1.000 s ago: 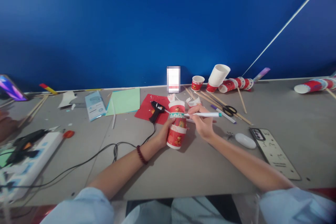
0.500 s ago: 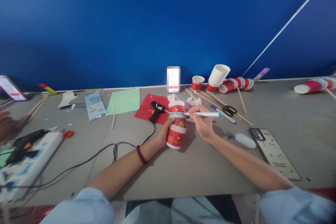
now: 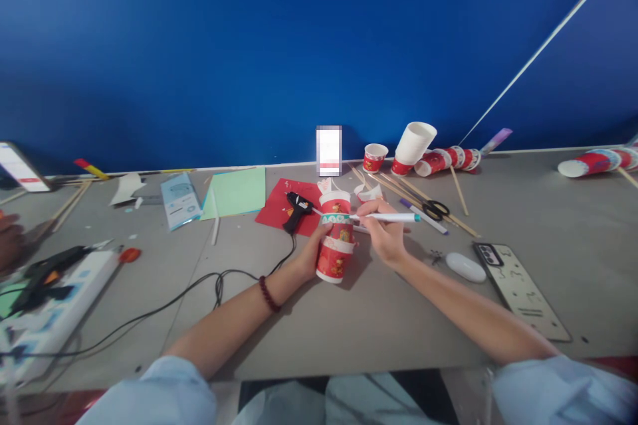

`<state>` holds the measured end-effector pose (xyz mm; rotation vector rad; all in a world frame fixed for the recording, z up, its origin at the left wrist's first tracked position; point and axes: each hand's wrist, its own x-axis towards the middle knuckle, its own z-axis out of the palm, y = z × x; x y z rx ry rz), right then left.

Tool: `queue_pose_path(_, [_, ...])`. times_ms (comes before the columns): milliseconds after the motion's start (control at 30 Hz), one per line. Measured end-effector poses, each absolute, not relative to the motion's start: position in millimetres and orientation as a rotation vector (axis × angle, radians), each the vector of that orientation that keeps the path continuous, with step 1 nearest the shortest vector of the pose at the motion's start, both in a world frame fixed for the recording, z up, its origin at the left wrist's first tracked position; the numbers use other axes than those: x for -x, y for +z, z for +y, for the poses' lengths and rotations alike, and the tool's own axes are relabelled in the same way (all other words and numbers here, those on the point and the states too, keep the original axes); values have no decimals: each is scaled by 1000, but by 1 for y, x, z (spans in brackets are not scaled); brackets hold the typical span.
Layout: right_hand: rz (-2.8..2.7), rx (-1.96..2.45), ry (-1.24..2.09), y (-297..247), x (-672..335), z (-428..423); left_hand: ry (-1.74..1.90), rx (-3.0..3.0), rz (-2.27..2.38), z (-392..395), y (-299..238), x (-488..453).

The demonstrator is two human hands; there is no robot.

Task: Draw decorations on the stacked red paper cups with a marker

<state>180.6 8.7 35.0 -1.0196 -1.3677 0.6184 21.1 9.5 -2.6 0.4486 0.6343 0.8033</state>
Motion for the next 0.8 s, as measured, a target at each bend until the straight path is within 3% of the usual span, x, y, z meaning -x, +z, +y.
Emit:
queue_pose_path(400, [-1198,957,845,28,-180,15,798,-452,615,10,-7,-18])
queue_pose_path(800, [-1210,1051,778,37,-180,14,815,-421,632,10,1,-21])
